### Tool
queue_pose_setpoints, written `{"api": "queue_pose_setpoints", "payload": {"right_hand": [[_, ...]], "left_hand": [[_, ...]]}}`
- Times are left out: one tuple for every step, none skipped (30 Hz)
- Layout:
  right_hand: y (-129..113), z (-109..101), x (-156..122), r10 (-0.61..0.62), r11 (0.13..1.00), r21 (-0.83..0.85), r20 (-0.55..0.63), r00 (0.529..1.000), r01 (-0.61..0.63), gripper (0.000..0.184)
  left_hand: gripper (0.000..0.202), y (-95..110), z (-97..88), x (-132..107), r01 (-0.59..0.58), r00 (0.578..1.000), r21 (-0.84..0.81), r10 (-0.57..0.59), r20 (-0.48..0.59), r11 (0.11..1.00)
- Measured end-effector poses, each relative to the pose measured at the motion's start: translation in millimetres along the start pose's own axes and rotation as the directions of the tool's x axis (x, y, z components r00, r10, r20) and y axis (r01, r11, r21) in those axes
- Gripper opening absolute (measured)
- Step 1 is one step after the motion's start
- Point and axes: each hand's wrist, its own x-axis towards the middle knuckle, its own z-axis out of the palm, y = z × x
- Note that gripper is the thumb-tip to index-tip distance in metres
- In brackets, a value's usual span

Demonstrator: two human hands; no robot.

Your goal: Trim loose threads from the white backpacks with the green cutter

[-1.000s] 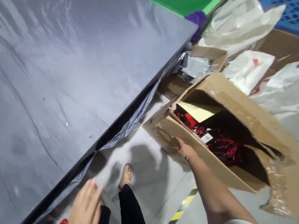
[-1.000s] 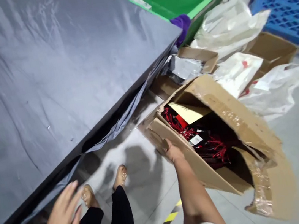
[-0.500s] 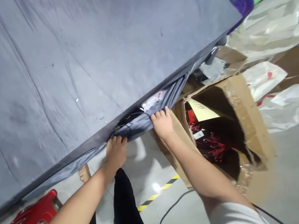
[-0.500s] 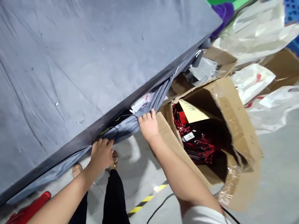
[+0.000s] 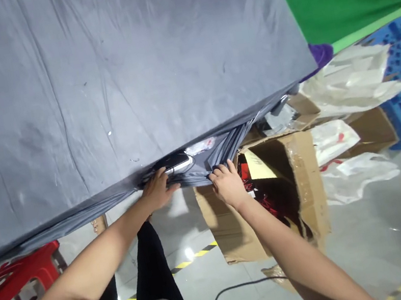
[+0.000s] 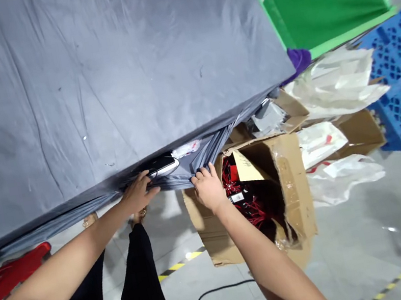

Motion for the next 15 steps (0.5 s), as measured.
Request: {"api": "queue_pose_setpoints", "payload": {"right_hand": [[0.8, 0.0, -0.9, -0.003, 1.000, 0.001, 0.000, 1.000, 0.003, 0.025], [1.6, 0.4, -2.1, -0.003, 1.000, 0.002, -0.002, 1.000, 0.003, 0.024], [2.5, 0.9, -3.5, 0.001, 1.000, 0.006, -0.003, 1.000, -0.001, 0.024], [3.7, 1.5, -4.9, 0.008, 1.000, 0.012, -0.005, 1.000, -0.008, 0.024], [5.1, 1.8, -6.2, 0.014, 1.000, 0.024, -0.004, 1.000, -0.014, 0.024], [6.8, 1.5, -6.9, 0.021, 0.999, 0.042, 0.001, 1.000, -0.021, 0.023], [8.7, 0.2, -6.6, 0.030, 0.997, 0.069, 0.010, 0.999, -0.031, 0.024], [10.6, -2.1, -4.7, 0.047, 0.993, 0.107, 0.023, 0.999, -0.049, 0.026], [12.2, -5.4, -0.8, 0.074, 0.986, 0.147, 0.036, 0.997, -0.079, 0.030], [13.2, -9.4, 5.7, 0.113, 0.976, 0.181, 0.047, 0.992, -0.120, 0.036], [13.2, -13.7, 14.8, 0.162, 0.964, 0.204, 0.054, 0.985, -0.170, 0.042], [12.0, -17.6, 26.4, 0.212, 0.952, 0.214, 0.054, 0.976, -0.219, 0.046], [9.4, -20.8, 40.1, 0.250, 0.943, 0.212, 0.052, 0.967, -0.255, 0.048], [5.7, -22.8, 55.0, 0.265, 0.941, 0.205, 0.051, 0.963, -0.270, 0.048], [1.2, -23.2, 70.3, 0.257, 0.944, 0.201, 0.057, 0.965, -0.263, 0.045]], "left_hand": [[0.053, 3.4, -2.3, 13.6, -0.006, 1.000, -0.032, 0.006, -0.005, 0.999], [0.053, 6.8, -3.2, 29.4, -0.016, 1.000, -0.057, 0.015, -0.010, 0.998], [0.053, 9.9, -2.6, 46.3, -0.022, 1.000, -0.076, 0.021, -0.008, 0.997], [0.053, 12.3, -0.5, 63.0, -0.018, 1.000, -0.088, 0.018, 0.003, 0.996], [0.053, 13.7, 3.2, 78.3, 0.000, 1.000, -0.093, 0.002, 0.026, 0.996], [0.054, 13.9, 8.3, 91.0, 0.033, 0.998, -0.091, -0.028, 0.054, 0.995], [0.058, 13.0, 14.4, 100.2, 0.074, 0.994, -0.083, -0.067, 0.082, 0.994], [0.063, 11.3, 21.1, 105.5, 0.112, 0.989, -0.069, -0.104, 0.105, 0.991], [0.068, 9.3, 28.0, 106.7, 0.139, 0.984, -0.053, -0.131, 0.120, 0.989], [0.071, 7.3, 34.6, 104.4, 0.151, 0.981, -0.038, -0.145, 0.128, 0.988], [0.072, 5.7, 40.6, 99.4, 0.150, 0.980, -0.027, -0.146, 0.133, 0.988], [0.070, 4.9, 45.9, 92.6, 0.142, 0.981, -0.019, -0.138, 0.135, 0.990], [0.066, 4.8, 50.6, 85.0, 0.131, 0.982, -0.015, -0.128, 0.136, 0.991], [0.061, 5.3, 54.7, 77.7, 0.125, 0.984, -0.013, -0.123, 0.130, 0.992], [0.056, 6.1, 58.3, 71.4, 0.123, 0.986, -0.014, -0.121, 0.114, 0.992]]}}
